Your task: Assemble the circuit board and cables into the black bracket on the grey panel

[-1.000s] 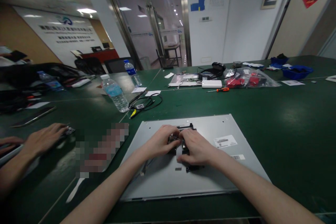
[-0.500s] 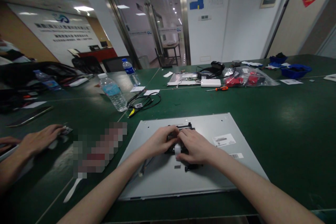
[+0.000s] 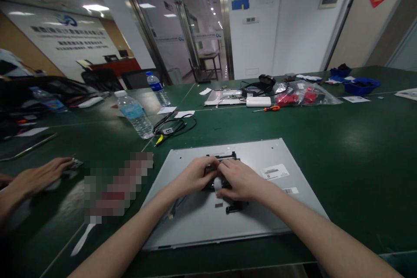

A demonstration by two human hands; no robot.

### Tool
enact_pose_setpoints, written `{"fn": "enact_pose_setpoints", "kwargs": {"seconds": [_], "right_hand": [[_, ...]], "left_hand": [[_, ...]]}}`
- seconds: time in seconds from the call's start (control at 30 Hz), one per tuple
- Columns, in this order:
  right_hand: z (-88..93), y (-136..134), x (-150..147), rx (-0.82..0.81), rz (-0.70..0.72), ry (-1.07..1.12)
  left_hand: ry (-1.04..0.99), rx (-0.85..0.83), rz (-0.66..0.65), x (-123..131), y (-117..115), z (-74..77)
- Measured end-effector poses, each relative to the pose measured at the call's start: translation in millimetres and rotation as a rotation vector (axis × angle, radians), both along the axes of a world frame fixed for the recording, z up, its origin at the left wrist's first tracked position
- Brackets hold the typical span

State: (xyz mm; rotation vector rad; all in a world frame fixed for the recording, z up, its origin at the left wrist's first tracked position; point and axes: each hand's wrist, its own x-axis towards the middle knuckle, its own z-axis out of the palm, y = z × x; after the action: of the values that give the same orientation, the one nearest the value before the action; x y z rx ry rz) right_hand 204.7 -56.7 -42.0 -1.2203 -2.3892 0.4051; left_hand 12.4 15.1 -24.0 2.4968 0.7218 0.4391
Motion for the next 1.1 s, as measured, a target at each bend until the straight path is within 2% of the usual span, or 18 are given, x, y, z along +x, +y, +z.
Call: {"fn": "enact_pose_setpoints", "kwargs": {"seconds": [0.3,0.6,0.83,1.1], "right_hand": [[4.0,1,7,0.009,0.065,-0.033],[8.3,2,6,0.038,0.053,-0.073],[10.4,1,4,0.035,0.001,-0.047],[10.7,2,3,0.121,-0.088,-0.054]], "left_hand": [[-0.013,-0.041,0.0,1,-2,5.2],[-0.028,-0.059,0.0,2,1,4.6],[-0.022,-0.074,0.007,3,-2,6.3],[-0.019,-0.026,0.028,1,1,1.6]]}}
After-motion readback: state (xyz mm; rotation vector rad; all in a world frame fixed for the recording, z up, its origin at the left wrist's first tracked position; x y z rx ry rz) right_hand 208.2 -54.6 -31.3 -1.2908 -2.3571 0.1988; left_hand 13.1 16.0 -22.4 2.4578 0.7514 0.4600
